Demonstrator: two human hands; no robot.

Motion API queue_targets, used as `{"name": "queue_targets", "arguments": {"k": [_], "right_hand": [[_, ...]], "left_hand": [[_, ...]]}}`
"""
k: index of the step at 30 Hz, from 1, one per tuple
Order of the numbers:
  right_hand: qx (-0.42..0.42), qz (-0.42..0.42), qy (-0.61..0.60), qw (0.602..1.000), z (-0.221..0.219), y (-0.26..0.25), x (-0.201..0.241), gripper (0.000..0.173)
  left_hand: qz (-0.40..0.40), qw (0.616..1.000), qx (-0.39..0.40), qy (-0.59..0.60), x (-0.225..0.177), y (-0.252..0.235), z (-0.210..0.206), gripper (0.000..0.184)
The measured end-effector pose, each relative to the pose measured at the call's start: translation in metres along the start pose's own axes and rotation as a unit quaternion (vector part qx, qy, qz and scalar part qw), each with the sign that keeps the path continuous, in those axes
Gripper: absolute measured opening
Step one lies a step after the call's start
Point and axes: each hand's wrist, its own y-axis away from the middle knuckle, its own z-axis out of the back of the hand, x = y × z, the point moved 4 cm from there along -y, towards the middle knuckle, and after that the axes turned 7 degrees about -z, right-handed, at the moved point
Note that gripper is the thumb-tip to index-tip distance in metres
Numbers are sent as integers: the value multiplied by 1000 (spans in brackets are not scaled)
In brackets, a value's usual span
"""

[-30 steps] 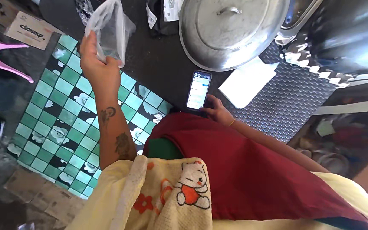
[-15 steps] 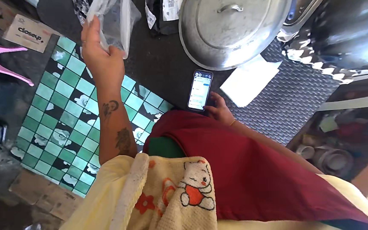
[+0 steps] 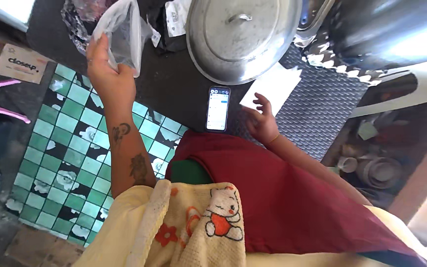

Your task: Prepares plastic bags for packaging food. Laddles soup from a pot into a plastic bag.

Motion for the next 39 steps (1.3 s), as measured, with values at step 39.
{"name": "queue_targets", "arguments": {"k": [39], "right_hand": [[280,-464,281,792,382,-170,-173,57]], "left_hand": [[-154,984,78,-52,-189,-32,-180,54]]}}
